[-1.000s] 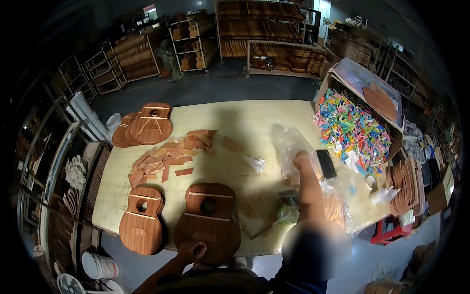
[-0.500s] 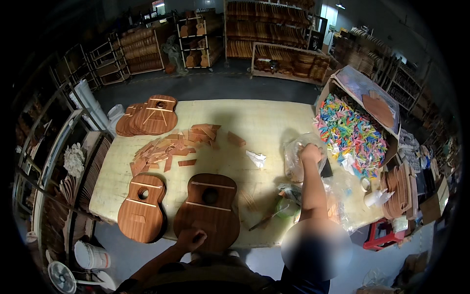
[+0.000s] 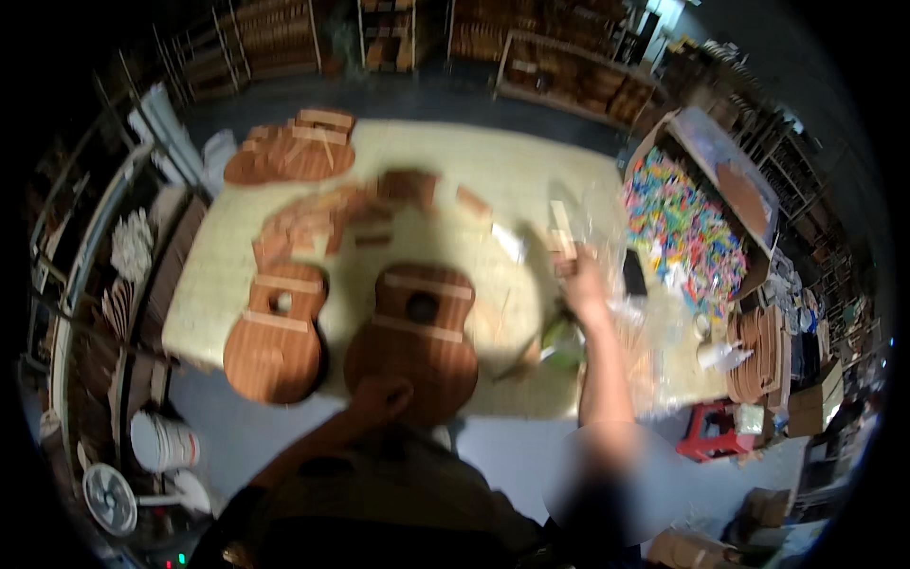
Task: The person assembles wooden guitar bodies by placing thin wooden strips into slots on the instrument's surface. They apply glue to the strips and press them into place, then move the assembled bodies to a pressing machine to secure the parts.
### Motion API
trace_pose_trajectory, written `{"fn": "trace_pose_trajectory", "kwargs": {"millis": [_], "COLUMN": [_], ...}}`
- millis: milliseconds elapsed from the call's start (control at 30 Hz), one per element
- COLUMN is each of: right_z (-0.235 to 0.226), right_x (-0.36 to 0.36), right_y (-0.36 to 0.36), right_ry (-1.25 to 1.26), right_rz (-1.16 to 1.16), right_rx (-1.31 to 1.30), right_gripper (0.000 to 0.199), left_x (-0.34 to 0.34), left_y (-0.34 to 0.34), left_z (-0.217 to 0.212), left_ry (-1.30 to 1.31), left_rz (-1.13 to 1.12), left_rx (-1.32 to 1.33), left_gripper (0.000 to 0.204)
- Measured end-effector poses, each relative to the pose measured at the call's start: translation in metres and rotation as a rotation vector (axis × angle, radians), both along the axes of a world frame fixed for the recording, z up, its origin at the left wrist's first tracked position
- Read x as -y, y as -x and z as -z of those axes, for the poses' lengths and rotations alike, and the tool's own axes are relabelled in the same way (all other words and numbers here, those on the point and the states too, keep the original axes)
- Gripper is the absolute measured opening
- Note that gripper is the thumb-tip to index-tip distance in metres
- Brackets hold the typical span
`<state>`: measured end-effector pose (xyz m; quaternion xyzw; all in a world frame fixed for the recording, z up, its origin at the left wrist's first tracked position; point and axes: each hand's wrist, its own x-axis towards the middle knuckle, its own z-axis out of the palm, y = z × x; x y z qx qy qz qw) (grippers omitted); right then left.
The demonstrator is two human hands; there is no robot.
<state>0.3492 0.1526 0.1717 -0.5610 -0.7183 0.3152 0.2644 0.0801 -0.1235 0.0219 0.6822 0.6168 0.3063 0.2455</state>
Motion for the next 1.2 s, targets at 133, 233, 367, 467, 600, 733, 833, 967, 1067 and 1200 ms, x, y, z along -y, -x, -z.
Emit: {"fn": "trace_pose_trajectory", "kwargs": {"millis": [133,233,367,467,600,733,833,967,1067,1200], "right_z": [0.081,0.100,0.095,0.096,0.110,0.116,0.126,0.124,0.140,0.144], "right_x": [0.118,0.159,0.166,0.169,0.186,0.202,0.207,0.227,0.255,0.271], "right_y": [0.058,0.091,0.091,0.065,0.036,0.044,0.048,0.054,0.046,0.063], "right_ry": [0.140,0.029,-0.449,-0.209,-0.229,-0.381,-0.382,-0.487,-0.378,-0.311], "right_rz": [-0.626,-0.753,-0.664,-0.319,-0.252,-0.224,-0.374,-0.209,-0.029,-0.142], "right_rx": [-0.075,0.130,0.108,-0.077,0.013,0.115,0.092,-0.011,0.287,0.413], "right_gripper": [0.034,0.034,0.030,0.024,0.023,0.018,0.013,0.015,0.058,0.083], "left_x": [0.008,0.023,0.028,0.027,0.022,0.013,0.009,0.007,0.009,0.010], "left_y": [0.002,0.008,0.013,0.012,0.011,0.007,0.007,0.014,0.013,0.012], "left_z": [-0.007,-0.011,-0.010,-0.008,-0.010,-0.026,-0.028,-0.002,-0.002,-0.006], "left_ry": [-0.266,-0.384,-0.368,-0.337,-0.434,-0.520,-0.541,-0.474,-0.430,-0.437], "left_rz": [0.263,0.304,0.289,0.230,0.169,0.066,0.063,0.152,0.133,0.130], "left_rx": [0.033,0.005,0.070,0.153,0.031,-0.129,-0.148,-0.086,-0.034,-0.028], "left_gripper": [0.017,0.020,0.025,0.030,0.036,0.038,0.036,0.036,0.034,0.032]}}
